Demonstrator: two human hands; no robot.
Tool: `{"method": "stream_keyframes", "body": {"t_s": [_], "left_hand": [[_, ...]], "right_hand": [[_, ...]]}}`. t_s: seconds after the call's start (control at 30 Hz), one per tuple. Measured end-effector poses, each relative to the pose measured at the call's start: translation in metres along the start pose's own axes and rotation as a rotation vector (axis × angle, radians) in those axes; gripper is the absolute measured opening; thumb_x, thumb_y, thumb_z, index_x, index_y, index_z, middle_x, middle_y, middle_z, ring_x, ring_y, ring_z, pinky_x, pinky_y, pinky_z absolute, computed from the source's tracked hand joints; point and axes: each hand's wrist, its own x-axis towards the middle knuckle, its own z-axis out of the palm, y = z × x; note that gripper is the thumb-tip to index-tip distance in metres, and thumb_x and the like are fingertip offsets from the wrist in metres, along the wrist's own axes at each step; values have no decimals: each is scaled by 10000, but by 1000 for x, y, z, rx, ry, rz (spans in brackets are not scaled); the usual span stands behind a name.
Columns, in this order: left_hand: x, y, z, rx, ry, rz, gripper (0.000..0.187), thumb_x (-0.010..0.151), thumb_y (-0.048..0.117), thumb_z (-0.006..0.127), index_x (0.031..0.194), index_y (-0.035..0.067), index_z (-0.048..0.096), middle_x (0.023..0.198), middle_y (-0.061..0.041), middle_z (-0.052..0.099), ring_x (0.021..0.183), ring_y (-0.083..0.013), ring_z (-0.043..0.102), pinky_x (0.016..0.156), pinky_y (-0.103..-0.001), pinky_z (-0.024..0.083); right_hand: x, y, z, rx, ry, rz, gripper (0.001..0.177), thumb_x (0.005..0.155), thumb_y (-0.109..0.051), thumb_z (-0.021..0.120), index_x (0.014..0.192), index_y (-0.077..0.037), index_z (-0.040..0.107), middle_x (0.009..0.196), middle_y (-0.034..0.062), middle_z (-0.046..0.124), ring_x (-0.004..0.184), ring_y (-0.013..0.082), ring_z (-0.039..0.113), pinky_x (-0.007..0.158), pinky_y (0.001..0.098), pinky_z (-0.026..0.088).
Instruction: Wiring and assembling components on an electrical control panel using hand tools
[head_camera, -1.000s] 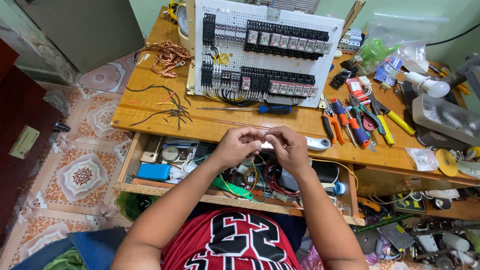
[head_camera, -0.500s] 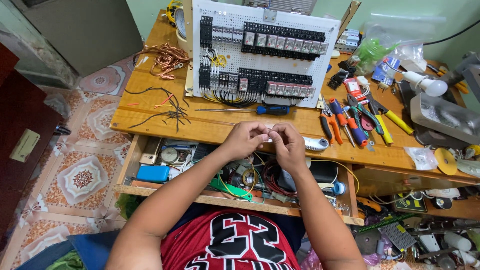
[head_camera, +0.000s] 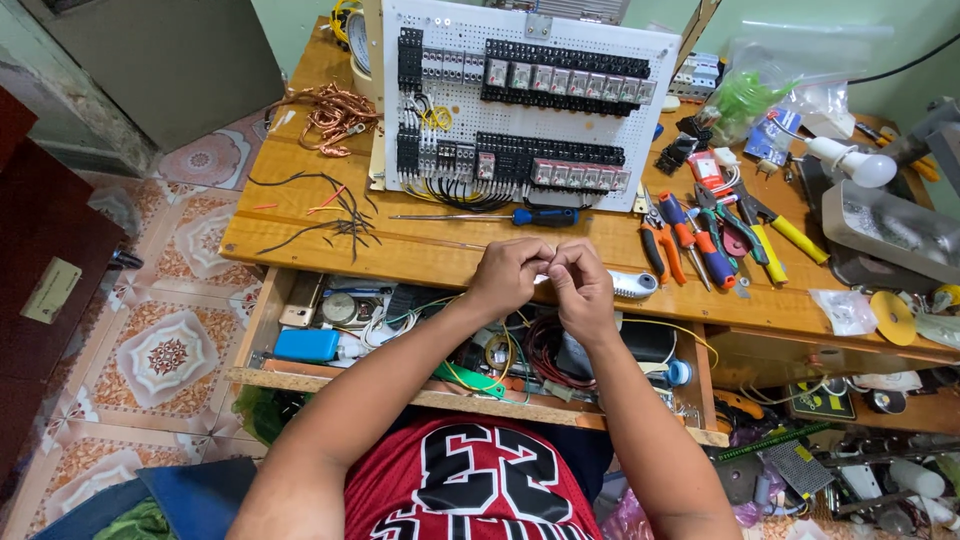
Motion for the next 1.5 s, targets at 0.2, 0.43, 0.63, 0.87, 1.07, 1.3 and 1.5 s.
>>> {"method": "stream_keyframes", "body": {"t_s": [0.2,0.43,0.63,0.87,1.07,1.3,1.5], "left_hand": [[-1,-21,9,24,9,-12,163,908,37,686,789,147,704,707,-85,699,760,-345,714,702,-382,563],[-2,-25,10,30,42,-7,148,921,52,677,803,140,697,687,-86,681,764,-359,708,714,-395,568],[-4,-25,11,20,55,-2,167,921,59,669,783,150,691,670,-78,669,747,-357,702,703,-386,562],[-6,-20,-3,-15,155,74,106,984,127,644,895,137,700,792,-90,681,808,-370,687,738,-426,565],[-12,-26,-16,-195,119,-1,86,1002,116,644,954,98,713,773,-66,673,705,-243,664,676,-325,554],[-12,-35,-13,-363,-124,-140,67,989,113,679,1025,82,725,721,-61,735,583,-79,611,560,-234,529],[-11,-18,-23,-224,-77,-101,60,974,124,697,1004,123,749,632,-38,706,542,-140,648,553,-241,537]], "right_hand": [[-3,13,-1,-54,7,-33,173,1020,-86,648,862,-20,622,886,90,546,827,202,582,817,350,480],[0,18,-2,-60,-29,-51,182,1022,-89,643,854,-26,615,879,102,559,836,222,597,826,356,480],[-1,18,-2,-32,-38,-46,187,1015,-88,657,844,-21,623,883,106,574,841,215,606,837,360,487],[1,6,-2,-125,27,37,105,950,-57,753,1027,-6,704,913,120,631,798,183,629,756,331,515],[5,-19,-6,-435,62,-58,80,923,-97,799,1002,-98,785,838,85,683,663,229,645,612,325,506],[4,-11,-10,-577,56,-181,34,936,-131,792,969,-135,789,781,60,658,709,278,676,672,336,541],[-1,-5,-14,-667,-43,-148,38,974,-171,731,969,-155,764,761,73,617,710,333,675,657,406,543]]}}
